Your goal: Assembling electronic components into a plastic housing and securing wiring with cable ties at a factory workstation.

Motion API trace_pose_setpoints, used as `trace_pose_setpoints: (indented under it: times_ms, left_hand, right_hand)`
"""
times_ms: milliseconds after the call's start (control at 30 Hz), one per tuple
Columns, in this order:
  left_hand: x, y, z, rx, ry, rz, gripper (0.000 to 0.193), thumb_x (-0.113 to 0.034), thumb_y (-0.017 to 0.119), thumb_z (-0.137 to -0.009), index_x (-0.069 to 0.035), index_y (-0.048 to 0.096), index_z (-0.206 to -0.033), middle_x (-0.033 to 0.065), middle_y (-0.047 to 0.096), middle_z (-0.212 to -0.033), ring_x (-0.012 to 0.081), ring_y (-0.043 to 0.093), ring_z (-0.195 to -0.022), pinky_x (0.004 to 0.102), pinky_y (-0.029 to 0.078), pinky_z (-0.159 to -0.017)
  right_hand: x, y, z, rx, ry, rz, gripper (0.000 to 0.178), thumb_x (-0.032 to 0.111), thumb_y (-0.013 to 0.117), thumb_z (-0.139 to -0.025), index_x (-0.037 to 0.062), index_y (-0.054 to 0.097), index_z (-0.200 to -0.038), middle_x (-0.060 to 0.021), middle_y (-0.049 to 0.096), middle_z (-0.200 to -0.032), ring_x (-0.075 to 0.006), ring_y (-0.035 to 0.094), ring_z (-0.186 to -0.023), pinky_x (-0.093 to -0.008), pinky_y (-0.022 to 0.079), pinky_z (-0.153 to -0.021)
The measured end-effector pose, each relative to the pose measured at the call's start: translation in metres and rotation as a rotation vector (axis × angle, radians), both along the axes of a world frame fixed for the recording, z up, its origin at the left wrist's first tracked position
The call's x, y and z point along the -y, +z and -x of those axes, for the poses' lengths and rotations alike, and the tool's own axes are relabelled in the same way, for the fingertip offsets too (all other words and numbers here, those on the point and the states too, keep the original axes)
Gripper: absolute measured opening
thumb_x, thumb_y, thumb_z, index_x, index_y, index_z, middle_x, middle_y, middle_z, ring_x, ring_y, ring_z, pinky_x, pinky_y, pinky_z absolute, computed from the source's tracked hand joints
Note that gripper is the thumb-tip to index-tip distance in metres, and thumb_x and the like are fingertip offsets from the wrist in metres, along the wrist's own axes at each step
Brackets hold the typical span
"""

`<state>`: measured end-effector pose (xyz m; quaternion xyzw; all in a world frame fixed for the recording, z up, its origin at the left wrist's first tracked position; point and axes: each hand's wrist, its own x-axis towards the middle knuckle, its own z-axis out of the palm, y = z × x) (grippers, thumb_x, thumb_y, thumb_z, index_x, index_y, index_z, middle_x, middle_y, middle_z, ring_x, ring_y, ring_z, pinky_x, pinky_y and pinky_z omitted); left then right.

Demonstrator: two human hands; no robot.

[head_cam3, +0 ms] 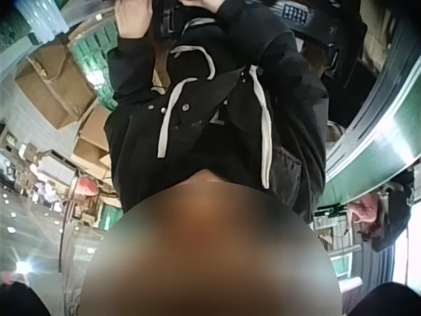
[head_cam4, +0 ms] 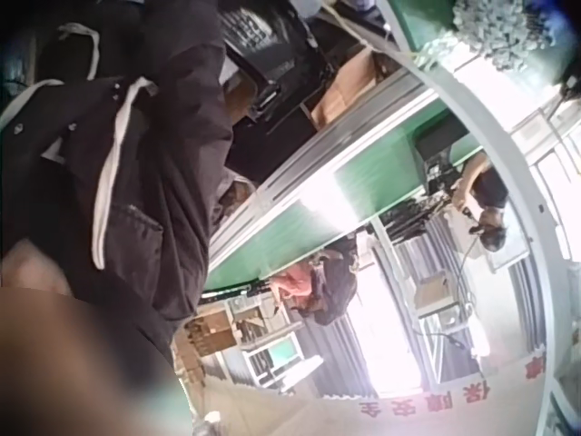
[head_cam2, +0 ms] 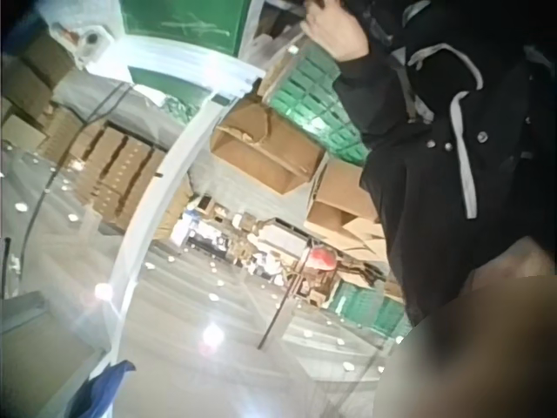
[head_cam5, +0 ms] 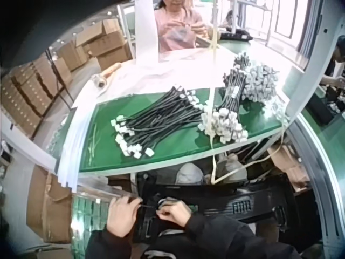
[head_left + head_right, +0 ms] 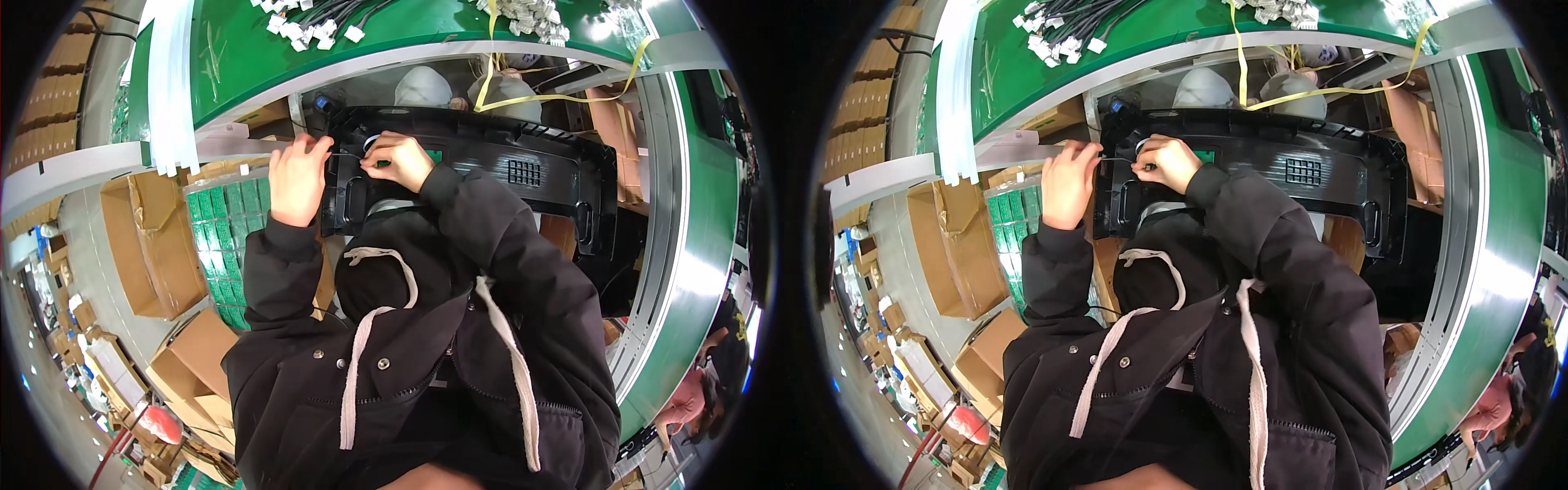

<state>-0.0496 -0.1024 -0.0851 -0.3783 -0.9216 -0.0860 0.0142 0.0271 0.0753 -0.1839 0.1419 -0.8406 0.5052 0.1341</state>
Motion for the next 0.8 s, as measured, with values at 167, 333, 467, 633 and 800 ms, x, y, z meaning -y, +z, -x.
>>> trace_pose_setpoints:
  times_ms: [167,333,467,633,800]
  left_hand:
    - [-0.006,-0.007,0.000,-0.144,-0.174,-0.045,0.004,-0.008,0.058,-0.076,-0.010,0.061,-0.077,0.0041,0.055,-0.080,0.0227,0.056,-0.079,0.0344,0.039,-0.072]
    - [-0.018,-0.005,0.001,-0.224,-0.244,0.099,0.010,-0.003,0.057,-0.070,-0.011,0.061,-0.074,0.0028,0.055,-0.079,0.0205,0.055,-0.081,0.0332,0.038,-0.073]
    - [-0.010,-0.008,0.008,-0.221,-0.222,0.086,0.010,-0.002,0.058,-0.069,-0.011,0.062,-0.072,0.0024,0.055,-0.078,0.0203,0.055,-0.081,0.0332,0.038,-0.072]
    - [-0.003,-0.017,0.004,-0.189,-0.203,-0.007,0.008,-0.007,0.061,-0.064,-0.009,0.062,-0.073,0.0050,0.056,-0.079,0.0212,0.056,-0.083,0.0337,0.039,-0.073]
    - [0.003,-0.019,0.001,-0.115,-0.110,-0.091,0.010,-0.005,0.065,-0.066,-0.010,0.064,-0.075,0.0047,0.056,-0.077,0.0226,0.056,-0.079,0.0346,0.039,-0.069]
  right_hand:
    - [0.006,-0.009,0.002,-0.127,-0.028,-0.092,0.009,0.008,0.070,-0.072,0.0041,0.065,-0.077,-0.0059,0.059,-0.078,-0.0245,0.058,-0.072,-0.0323,0.050,-0.065]
    - [0.004,-0.015,0.003,-0.009,0.007,-0.093,0.014,0.013,0.070,-0.070,0.0060,0.062,-0.079,-0.0061,0.058,-0.080,-0.0255,0.056,-0.084,-0.0341,0.048,-0.075]
    - [0.013,-0.005,-0.007,0.100,-0.129,-0.017,0.018,0.013,0.068,-0.071,0.0059,0.060,-0.085,-0.0064,0.058,-0.080,-0.0262,0.056,-0.086,-0.0342,0.047,-0.076]
    - [0.011,-0.014,-0.007,-0.021,-0.088,-0.159,0.022,0.012,0.070,-0.072,0.0051,0.057,-0.088,-0.0066,0.059,-0.078,-0.0258,0.056,-0.085,-0.0345,0.047,-0.075]
    - [0.015,-0.014,-0.009,-0.073,-0.196,-0.249,0.019,0.014,0.070,-0.073,0.0071,0.059,-0.086,-0.0059,0.061,-0.078,-0.0254,0.056,-0.085,-0.0348,0.047,-0.075]
